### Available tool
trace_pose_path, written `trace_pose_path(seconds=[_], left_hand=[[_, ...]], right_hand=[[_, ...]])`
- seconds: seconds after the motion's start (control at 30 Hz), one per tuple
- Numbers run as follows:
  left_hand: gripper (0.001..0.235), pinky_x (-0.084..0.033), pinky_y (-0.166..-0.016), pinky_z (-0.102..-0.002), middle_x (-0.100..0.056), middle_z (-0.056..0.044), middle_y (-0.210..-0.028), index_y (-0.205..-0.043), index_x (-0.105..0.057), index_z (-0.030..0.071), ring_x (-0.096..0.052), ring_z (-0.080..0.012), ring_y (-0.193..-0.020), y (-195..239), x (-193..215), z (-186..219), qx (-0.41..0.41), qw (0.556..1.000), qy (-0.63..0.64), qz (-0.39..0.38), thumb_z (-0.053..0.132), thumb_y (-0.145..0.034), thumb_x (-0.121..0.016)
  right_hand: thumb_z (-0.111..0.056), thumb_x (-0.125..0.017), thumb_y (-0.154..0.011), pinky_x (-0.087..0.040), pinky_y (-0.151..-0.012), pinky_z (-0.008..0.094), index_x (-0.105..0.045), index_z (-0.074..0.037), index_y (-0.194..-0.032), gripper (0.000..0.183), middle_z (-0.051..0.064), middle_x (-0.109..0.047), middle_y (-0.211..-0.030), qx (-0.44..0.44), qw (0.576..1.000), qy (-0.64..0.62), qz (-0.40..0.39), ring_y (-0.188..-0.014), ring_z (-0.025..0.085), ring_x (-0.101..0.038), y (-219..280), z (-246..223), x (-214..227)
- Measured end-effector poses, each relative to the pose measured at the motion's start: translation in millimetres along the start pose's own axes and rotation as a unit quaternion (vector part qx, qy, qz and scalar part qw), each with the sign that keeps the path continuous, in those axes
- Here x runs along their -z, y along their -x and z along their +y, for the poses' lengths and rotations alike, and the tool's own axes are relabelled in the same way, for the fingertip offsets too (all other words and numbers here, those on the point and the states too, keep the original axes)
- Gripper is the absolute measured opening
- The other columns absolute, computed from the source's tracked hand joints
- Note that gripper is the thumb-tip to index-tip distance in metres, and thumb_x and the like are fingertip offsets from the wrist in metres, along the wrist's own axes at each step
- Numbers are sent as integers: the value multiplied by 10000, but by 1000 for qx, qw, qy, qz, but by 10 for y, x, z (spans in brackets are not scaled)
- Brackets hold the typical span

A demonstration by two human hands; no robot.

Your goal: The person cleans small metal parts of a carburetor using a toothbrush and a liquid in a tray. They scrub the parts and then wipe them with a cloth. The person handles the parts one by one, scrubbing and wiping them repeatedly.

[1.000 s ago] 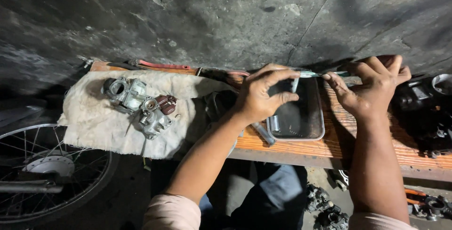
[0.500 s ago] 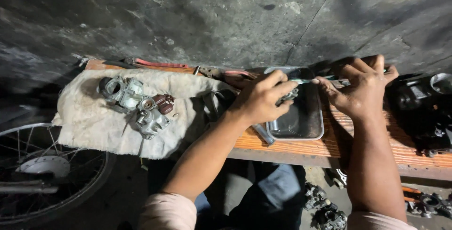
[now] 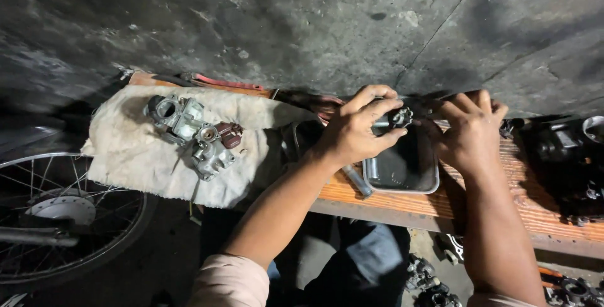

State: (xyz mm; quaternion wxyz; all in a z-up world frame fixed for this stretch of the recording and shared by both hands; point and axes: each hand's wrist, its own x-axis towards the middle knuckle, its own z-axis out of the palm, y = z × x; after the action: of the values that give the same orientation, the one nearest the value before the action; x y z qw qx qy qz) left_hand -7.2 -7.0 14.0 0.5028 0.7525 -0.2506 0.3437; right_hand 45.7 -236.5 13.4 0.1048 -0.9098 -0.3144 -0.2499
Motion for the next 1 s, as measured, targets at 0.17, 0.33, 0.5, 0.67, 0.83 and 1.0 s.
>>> trace_pose_path(seconds=[0.17,0.33,0.5,0.67,0.83,1.0], left_hand=[[441,-611,-928,-320,-618,-101,-1231,-1167,-714,17,-691,-240,-1065,-37,55,65,24,1000,-6,3,26,-753,-867],[468,-606,-870,-315,-678,-88,-1153,-1174,-709,75,-710,-220,-961,-57,68,71,37,999,18,10,88,-745,-893],[453,-584,-920,-279,-723,-70,-1145,-1174,-712,63,-706,-170,-974,-43,68,39,87,989,116,-4,70,-758,-889],[442,-592,-899,-268,-746,-54,-1154,-1199,-713,103,-723,-155,-957,-79,169,42,124,984,124,-3,210,-798,-865],[437,-555,-695,-220,-759,-7,-980,-1235,-708,117,-664,-92,-750,-73,417,229,137,976,164,43,167,-824,-845],[428,-543,-777,-246,-734,-43,-1022,-1232,-699,62,-668,-135,-817,110,976,584,153,983,79,60,78,-821,-818]], right_hand=[[-184,-833,-754,-360,-921,457,-786,-157,-1081,332,28,-655,-1051,6,999,-44,5,-968,266,-504,-17,-25,40],[-269,-836,-790,-316,-1026,558,-782,-149,-1017,262,35,-656,-1020,3,999,-47,17,-977,273,-514,-5,-2,83],[-214,-877,-802,-270,-1077,573,-793,-118,-1075,301,46,-649,-1037,-9,996,-78,42,-1012,267,-519,-23,-56,169],[-214,-864,-841,-280,-1074,548,-792,-112,-1058,250,49,-678,-1080,5,996,-55,70,-1024,273,-536,21,33,123],[-121,-880,-863,-320,-1060,515,-784,-77,-1024,193,70,-671,-1006,12,993,-60,99,-953,268,-530,38,69,178],[-64,-907,-903,-375,-1037,457,-808,-31,-1025,161,93,-691,-998,34,980,-44,193,-931,282,-543,19,-115,333]])
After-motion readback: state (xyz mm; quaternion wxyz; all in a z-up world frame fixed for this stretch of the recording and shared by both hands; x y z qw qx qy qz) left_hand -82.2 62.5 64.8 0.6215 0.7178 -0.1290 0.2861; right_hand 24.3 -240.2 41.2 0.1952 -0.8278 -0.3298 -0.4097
